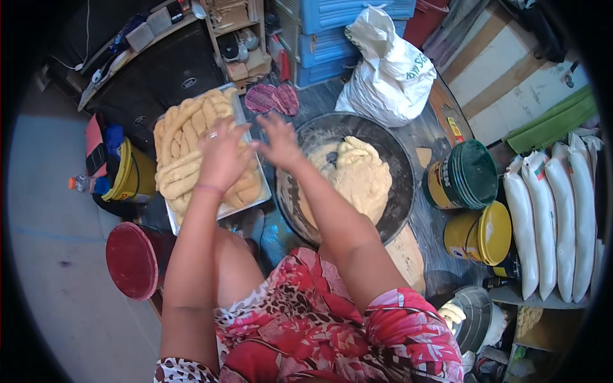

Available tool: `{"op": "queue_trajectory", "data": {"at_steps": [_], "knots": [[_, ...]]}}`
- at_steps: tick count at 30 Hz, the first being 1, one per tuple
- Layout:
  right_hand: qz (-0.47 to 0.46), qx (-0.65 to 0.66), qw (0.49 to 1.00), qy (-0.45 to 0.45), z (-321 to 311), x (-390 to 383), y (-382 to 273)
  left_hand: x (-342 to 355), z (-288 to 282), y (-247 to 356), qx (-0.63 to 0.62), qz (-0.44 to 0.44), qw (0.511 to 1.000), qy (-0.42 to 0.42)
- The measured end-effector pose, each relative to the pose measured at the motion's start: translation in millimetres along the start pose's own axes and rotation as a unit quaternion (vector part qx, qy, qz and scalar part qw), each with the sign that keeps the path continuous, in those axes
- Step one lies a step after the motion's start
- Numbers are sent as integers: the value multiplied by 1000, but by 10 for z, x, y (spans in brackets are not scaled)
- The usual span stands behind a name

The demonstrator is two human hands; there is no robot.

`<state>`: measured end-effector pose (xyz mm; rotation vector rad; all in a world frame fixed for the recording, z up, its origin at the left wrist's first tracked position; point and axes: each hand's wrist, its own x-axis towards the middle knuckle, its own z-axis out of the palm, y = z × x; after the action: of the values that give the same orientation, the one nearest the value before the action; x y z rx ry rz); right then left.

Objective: The person kneads dough in a large bowl by hand, stretches and shapes it into long strips, and arranges the strips onto a metal tray.

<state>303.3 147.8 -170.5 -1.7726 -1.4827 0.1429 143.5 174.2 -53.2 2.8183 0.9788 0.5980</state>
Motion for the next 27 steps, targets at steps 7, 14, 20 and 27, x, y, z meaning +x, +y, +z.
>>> {"op": "queue_trajectory", "data": {"at_steps": [7,14,20,27], "knots": [[358,38,930,74,-1050,-577,1300,-181,1512,731,-256,-121,954,-100],[485,-157,843,-172,-928,-1702,2536,-1367,3471,844,-337,-311,854,-246],[611,-198,764,-62,-9,-2466,2197,-1211,3701,1340,-472,-227,798,-299],[664,-152,726,-98,102,-2672,2370,-1097,3779,1169,-488,-368,758,-228]]}}
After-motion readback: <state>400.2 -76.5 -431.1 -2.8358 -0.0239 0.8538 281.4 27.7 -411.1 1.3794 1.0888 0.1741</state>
